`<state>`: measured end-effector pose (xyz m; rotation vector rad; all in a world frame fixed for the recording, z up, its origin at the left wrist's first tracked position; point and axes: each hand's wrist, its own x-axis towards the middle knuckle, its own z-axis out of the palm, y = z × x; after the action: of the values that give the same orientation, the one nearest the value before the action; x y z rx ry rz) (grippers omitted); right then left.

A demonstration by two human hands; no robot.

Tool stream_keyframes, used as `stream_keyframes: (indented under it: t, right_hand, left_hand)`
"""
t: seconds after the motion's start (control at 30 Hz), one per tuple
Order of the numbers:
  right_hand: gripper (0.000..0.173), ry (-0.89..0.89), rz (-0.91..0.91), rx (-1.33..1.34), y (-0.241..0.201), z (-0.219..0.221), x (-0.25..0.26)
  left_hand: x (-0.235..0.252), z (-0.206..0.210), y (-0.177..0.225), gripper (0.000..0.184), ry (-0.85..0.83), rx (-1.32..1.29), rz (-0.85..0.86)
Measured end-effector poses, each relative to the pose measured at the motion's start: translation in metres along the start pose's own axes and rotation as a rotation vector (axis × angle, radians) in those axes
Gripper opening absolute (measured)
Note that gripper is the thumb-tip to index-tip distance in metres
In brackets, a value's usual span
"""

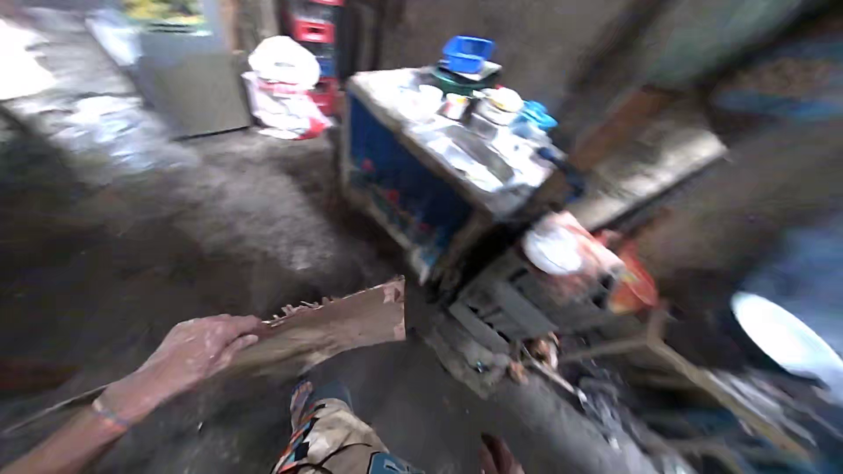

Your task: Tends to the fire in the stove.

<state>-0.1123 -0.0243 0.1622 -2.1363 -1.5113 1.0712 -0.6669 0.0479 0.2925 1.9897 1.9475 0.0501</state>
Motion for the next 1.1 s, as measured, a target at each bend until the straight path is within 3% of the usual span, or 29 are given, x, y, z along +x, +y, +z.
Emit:
stream_keyframes:
  t: [0.23, 0.33, 0.43, 0.5, 0.7, 0.9, 1.0, 1.1]
  right_hand:
    - [0.03, 0.586, -0.342, 0.172, -0.032, -0.097, 0.011]
    - [0.033, 0.77, -0.356, 0.192, -0.027, -0.144, 0.025]
    - [0.046, 0.849, -0.235, 0.201, 0.001, -0.185, 0.031]
    - [0.048, 0.936, -0.168, 0.201, 0.026, -0.209, 0.028]
    - [0.028, 1.26, -0.085, 0.084, 0.125, -0.267, 0.025]
    - [0.018, 1.329, 0.074, 0.115, 0.236, -0.319, 0.015]
    - [0.013, 1.311, 0.001, 0.239, 0.306, -0.339, -0.003]
    - [0.011, 1.38, -0.067, 0.602, 0.395, -0.362, -0.027]
  left_hand:
    - [0.116, -0.026, 0.165, 0.027, 0.054, -0.06, 0.622]
    - [0.146, -0.037, 0.256, 0.032, -0.027, -0.046, 0.825]
    - [0.169, -0.032, 0.339, 0.034, -0.052, -0.021, 1.048]
    - [0.177, -0.024, 0.39, 0.031, -0.079, -0.03, 1.14]
    - [0.203, 0.025, 0.535, 0.028, -0.133, -0.076, 1.309]
    - [0.201, 0.092, 0.68, 0.032, -0.005, -0.053, 1.366]
    - [0.197, 0.127, 0.748, 0.033, 0.075, -0.007, 1.382]
    - [0.196, 0.165, 0.807, 0.032, 0.087, 0.023, 1.405]
